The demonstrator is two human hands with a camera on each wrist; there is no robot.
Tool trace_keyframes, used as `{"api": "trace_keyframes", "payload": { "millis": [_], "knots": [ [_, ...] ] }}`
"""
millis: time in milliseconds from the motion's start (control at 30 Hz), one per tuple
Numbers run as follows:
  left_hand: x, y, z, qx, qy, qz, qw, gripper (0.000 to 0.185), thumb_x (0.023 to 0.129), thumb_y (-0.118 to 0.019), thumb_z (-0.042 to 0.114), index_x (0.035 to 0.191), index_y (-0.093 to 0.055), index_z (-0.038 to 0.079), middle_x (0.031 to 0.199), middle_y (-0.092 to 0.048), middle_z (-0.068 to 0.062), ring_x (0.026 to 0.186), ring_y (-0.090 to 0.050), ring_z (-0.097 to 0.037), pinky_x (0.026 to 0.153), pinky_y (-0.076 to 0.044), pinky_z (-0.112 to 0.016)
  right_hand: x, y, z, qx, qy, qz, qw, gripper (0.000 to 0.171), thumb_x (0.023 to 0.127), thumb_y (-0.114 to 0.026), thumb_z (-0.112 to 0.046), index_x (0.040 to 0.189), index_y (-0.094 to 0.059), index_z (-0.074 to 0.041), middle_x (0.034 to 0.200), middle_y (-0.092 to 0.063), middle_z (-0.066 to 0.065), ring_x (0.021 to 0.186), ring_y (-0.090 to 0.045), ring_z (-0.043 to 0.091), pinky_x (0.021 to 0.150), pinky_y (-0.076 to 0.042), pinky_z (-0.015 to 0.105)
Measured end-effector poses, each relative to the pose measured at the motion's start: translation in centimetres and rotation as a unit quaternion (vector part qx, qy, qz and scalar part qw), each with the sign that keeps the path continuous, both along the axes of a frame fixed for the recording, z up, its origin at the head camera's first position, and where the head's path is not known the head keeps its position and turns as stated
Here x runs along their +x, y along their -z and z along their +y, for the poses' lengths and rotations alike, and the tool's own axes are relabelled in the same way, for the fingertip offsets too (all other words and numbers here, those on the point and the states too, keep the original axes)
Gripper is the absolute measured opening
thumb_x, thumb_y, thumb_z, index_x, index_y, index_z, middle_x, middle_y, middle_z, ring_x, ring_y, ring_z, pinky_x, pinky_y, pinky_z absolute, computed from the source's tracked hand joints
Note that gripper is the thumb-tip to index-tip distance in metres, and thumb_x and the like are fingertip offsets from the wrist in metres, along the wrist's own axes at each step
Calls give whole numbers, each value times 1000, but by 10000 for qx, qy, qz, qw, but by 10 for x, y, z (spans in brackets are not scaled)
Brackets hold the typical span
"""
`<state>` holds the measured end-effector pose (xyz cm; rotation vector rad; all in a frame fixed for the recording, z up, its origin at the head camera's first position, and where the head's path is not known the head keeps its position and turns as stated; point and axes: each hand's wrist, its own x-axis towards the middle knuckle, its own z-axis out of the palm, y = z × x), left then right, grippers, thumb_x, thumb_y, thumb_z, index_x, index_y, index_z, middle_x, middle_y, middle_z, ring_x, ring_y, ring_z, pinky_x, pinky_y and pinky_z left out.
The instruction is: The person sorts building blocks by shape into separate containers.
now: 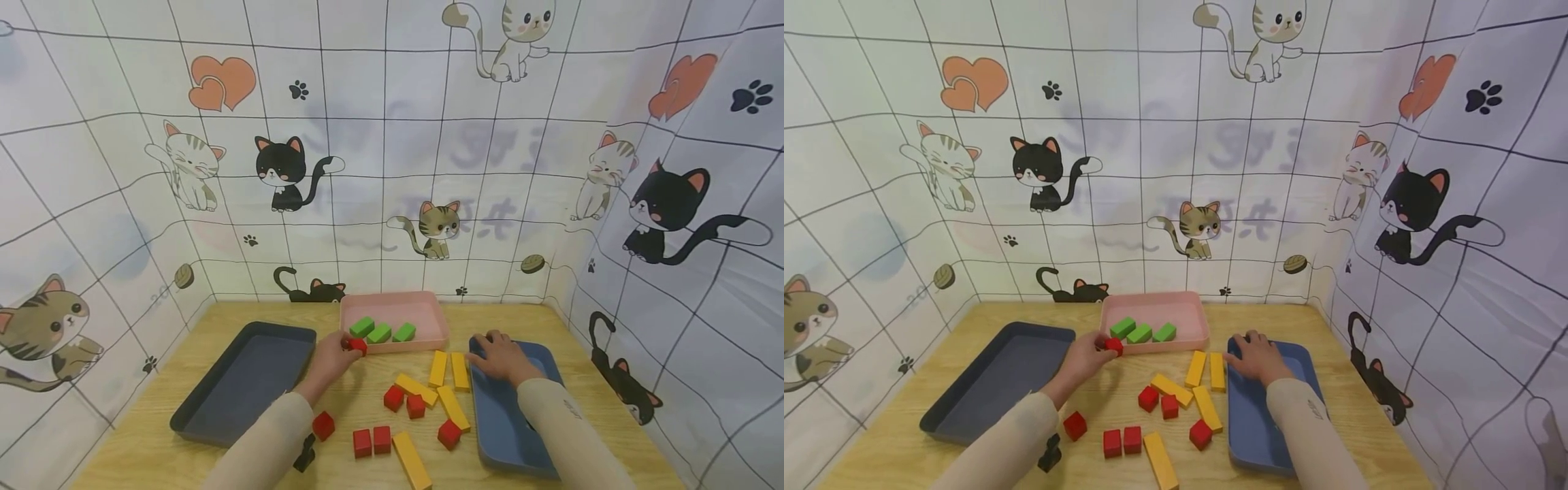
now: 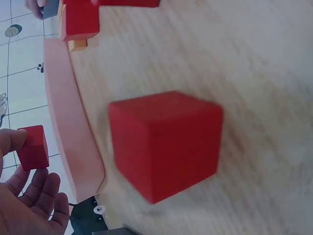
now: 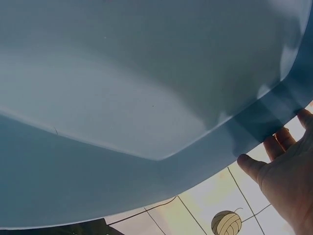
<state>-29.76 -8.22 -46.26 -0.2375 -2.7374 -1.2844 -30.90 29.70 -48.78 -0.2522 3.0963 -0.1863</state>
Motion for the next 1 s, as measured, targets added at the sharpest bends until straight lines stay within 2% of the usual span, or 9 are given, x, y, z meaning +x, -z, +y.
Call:
{"api": "trace_keyframes", "payload": {
  "millis": [167,400,767,1000],
  "knots": [
    [-6,-4,-6,-116,-186,3,9998,22,85,-74,16,101,-65,3,88,-64,-6,76,-56,-21,67,-47,-35,0,0,-1,-29,-12,-31,10000,65,98,-52,-54,145,-47,-8,140,-41,31,125,-42,52,97,-36,67],
    [-9,-8,-17,-136,-435,20,9990,29,86,-73,17,110,-66,2,92,-65,-8,80,-58,-23,69,-47,-37,-1,2,-1,-52,29,-27,10000,65,98,-52,-53,145,-47,-8,141,-40,31,126,-40,53,97,-35,68],
    [-19,-18,-40,-139,-709,82,9974,27,87,-72,19,106,-65,2,95,-65,-12,83,-58,-26,73,-46,-40,-5,0,1,-28,71,26,10000,67,98,-51,-55,145,-46,-8,141,-39,31,127,-40,52,99,-34,67],
    [-23,-15,-59,-70,-949,-43,9955,33,88,-71,21,111,-63,-1,96,-66,-13,84,-60,-27,75,-46,-41,-4,2,0,2,54,-48,10000,68,98,-50,-56,146,-46,-8,141,-39,31,127,-40,52,99,-35,67]
  ]
}}
